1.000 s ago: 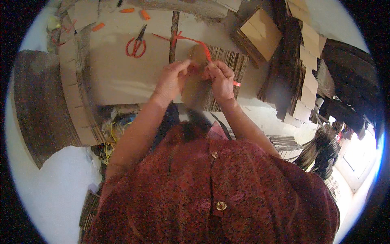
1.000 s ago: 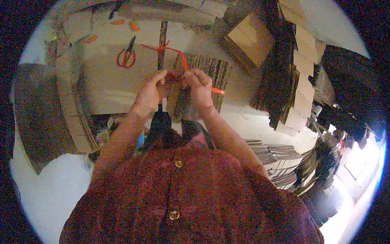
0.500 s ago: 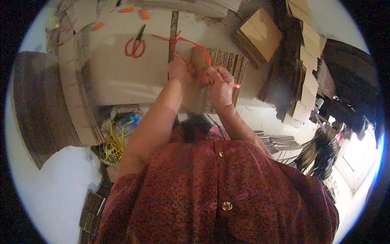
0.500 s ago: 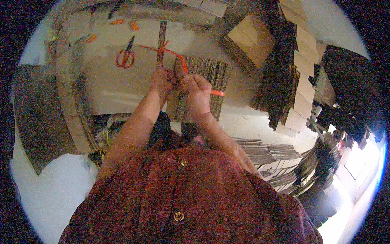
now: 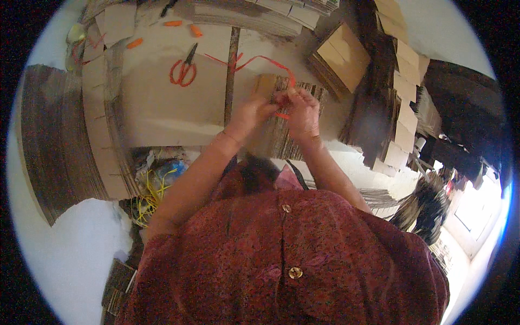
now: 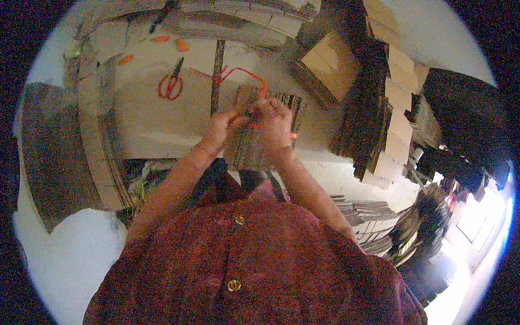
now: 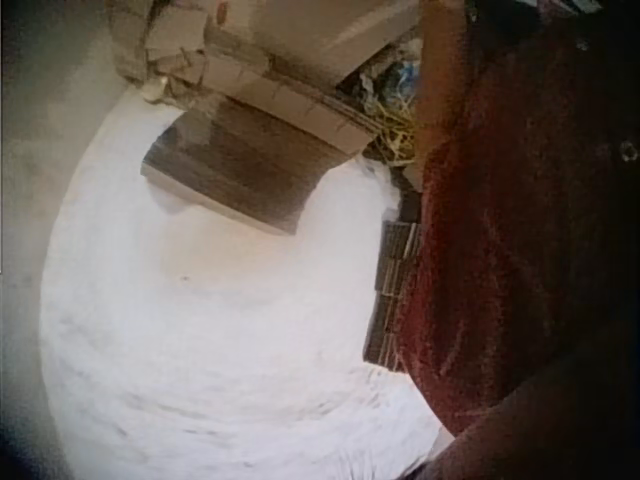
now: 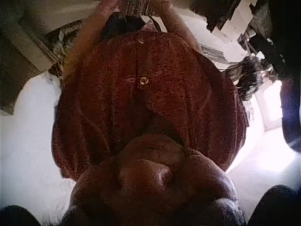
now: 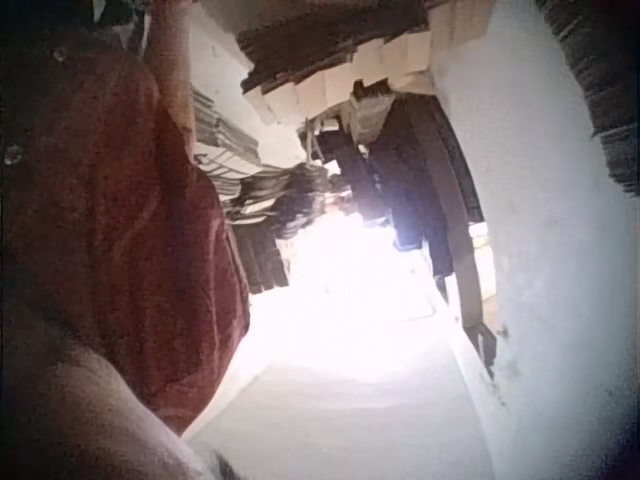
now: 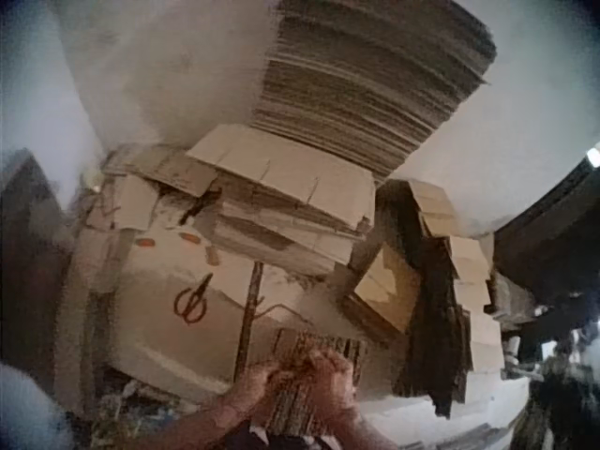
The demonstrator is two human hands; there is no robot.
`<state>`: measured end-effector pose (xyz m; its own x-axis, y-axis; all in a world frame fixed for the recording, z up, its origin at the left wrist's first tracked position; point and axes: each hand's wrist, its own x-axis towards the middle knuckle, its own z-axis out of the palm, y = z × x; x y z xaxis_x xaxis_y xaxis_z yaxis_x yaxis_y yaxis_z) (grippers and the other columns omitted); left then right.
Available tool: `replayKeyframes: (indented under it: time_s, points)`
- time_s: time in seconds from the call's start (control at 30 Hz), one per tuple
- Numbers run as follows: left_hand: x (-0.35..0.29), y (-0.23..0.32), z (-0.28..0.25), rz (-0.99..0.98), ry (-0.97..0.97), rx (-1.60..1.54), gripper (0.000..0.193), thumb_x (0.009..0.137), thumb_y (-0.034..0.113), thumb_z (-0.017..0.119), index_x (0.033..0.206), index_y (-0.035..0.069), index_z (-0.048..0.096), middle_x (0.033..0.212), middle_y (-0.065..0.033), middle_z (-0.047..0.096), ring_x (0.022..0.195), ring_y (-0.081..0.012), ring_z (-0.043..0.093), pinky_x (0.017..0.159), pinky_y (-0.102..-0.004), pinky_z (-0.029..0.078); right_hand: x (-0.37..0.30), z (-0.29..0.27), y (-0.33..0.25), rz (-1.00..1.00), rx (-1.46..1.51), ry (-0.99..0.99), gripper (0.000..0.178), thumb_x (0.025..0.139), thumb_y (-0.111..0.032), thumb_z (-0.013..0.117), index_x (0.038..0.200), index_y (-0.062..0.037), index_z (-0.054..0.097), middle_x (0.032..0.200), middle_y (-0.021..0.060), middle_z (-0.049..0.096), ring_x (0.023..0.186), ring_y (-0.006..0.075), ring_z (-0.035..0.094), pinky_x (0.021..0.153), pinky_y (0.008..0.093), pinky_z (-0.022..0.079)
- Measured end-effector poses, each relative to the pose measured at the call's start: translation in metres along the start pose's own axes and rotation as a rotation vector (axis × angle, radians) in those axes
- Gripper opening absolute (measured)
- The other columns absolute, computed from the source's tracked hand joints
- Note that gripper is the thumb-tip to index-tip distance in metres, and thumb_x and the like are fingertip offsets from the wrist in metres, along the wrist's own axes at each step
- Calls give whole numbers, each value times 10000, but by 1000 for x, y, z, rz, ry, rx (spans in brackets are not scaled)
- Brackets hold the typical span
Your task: The person gathers flat cardboard pieces, aligns them into a stack, and secures the bundle with a red plastic tie. The person then moves the tied bundle aside and begins handling another stack of cardboard.
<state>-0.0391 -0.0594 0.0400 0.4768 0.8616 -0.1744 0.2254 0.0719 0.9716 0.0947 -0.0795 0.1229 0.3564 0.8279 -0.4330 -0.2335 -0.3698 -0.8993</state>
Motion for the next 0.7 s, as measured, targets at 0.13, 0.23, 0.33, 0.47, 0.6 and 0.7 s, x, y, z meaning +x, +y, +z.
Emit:
replayKeyframes:
  time_s: [0.13,0.23,0.33,0.47,0.6,0.7]
  points:
    - [0,-16,22,124,64,5,155,813,179,545,858,34,572,801,-202,582,742,-393,547,642,-421,448,11,-1,6,-103,-157,-63,115,827,-67,535,865,7,614,823,46,599,751,129,534,726,254,418]
    - [2,25,15,83,63,193,157,810,125,511,938,44,553,807,-191,588,774,-383,560,659,-439,457,17,-3,20,-421,-409,-153,143,832,-78,542,929,-15,626,893,38,598,752,113,527,707,242,415]
    - [0,19,13,50,102,158,163,819,113,491,959,42,539,796,-179,587,760,-359,571,657,-437,460,0,6,1,-374,-532,-120,186,835,-59,537,1000,-21,614,912,25,590,748,104,523,677,233,424]
    - [-11,28,10,-105,98,-55,211,888,204,468,874,16,562,752,-113,582,688,-219,547,613,-337,438,-22,-13,41,-282,-441,-159,289,818,9,521,1101,-15,572,926,28,602,737,91,529,632,216,439]
    - [-13,4,11,-37,165,16,264,910,232,471,810,-1,546,689,-79,543,637,-161,494,590,-292,406,-26,-11,52,-231,-417,-98,307,802,20,532,1105,-11,572,944,49,628,789,99,567,687,223,461]
    - [-13,11,18,46,340,-40,254,902,214,487,768,1,519,666,-78,519,620,-174,467,593,-302,395,-21,-15,63,-346,-548,-112,289,781,8,557,1067,-20,590,952,96,633,840,167,590,734,268,470]
